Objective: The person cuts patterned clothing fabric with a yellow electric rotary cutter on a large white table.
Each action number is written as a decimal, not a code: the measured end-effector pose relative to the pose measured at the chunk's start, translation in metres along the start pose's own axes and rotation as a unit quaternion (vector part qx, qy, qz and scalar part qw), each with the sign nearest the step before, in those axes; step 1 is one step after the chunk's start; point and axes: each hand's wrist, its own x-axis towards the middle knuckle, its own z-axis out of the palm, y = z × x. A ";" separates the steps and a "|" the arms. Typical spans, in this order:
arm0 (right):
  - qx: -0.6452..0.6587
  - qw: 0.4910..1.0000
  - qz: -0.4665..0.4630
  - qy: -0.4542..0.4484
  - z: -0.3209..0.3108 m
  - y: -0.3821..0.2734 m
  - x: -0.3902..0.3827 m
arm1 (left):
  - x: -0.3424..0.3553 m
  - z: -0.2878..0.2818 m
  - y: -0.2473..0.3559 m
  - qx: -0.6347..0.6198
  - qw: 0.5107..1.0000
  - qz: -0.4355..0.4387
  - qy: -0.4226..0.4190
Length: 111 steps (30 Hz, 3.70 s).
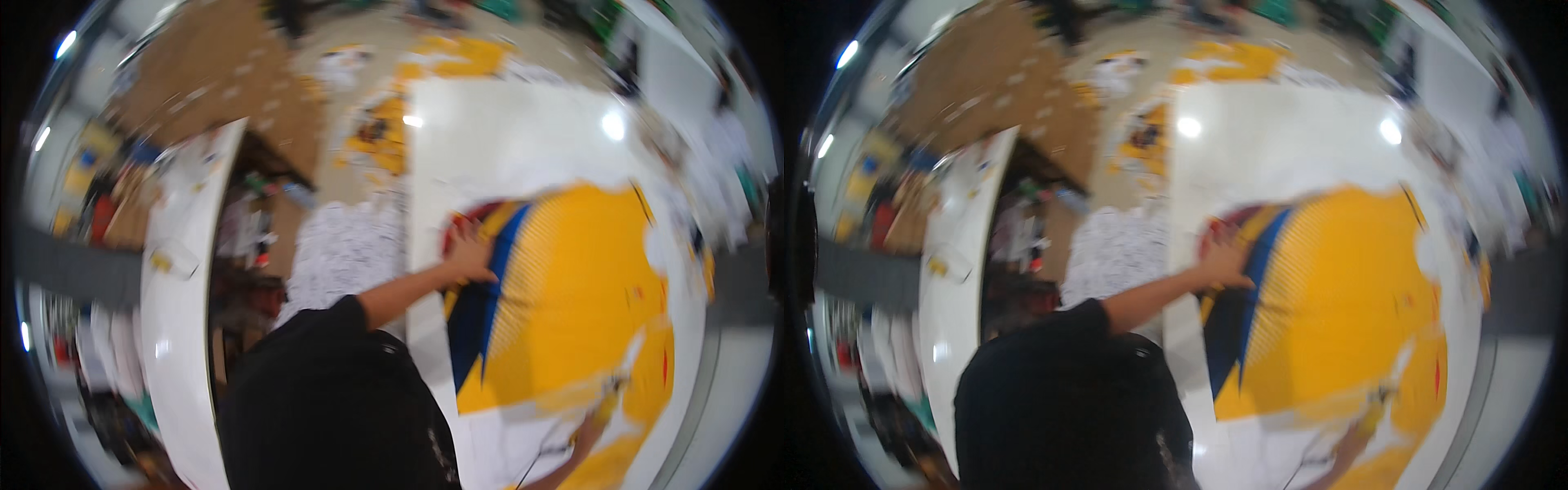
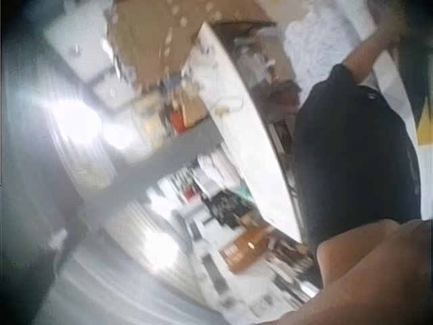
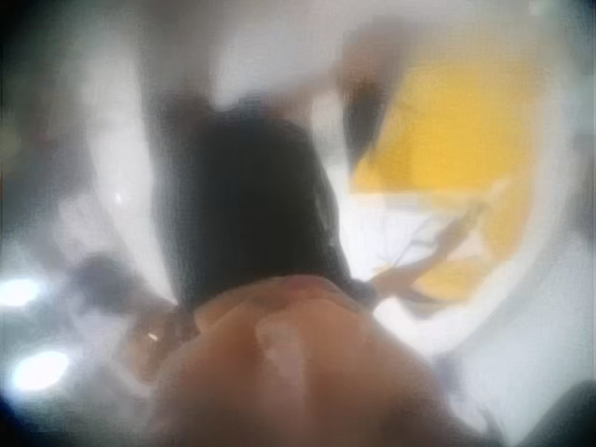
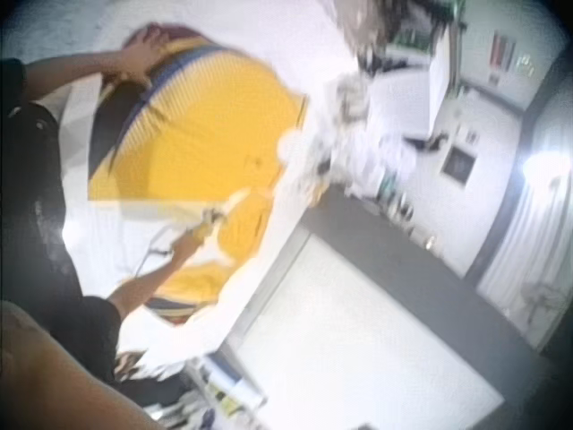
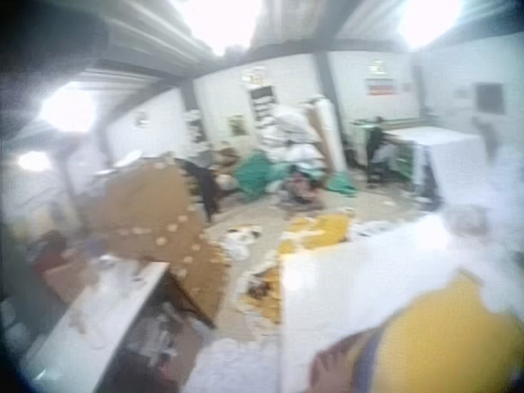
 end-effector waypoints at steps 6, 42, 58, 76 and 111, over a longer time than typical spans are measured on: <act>-0.012 0.997 0.070 0.036 -0.031 -0.120 -0.019 | 0.060 -0.016 0.038 0.027 0.995 0.098 -0.004; -0.021 0.993 0.079 -0.090 -0.088 -0.131 0.041 | -0.052 0.030 0.139 0.067 0.954 0.240 -0.163; -0.013 0.993 0.083 -0.089 -0.079 -0.144 0.067 | -0.053 0.032 0.135 0.037 0.956 0.256 -0.136; -0.020 0.994 0.110 0.003 -0.034 -0.184 0.119 | -0.051 0.031 0.133 0.034 0.957 0.259 -0.125; -0.027 0.967 0.237 0.089 -0.018 -0.198 0.301 | -0.047 0.031 0.126 -0.014 0.960 0.249 -0.128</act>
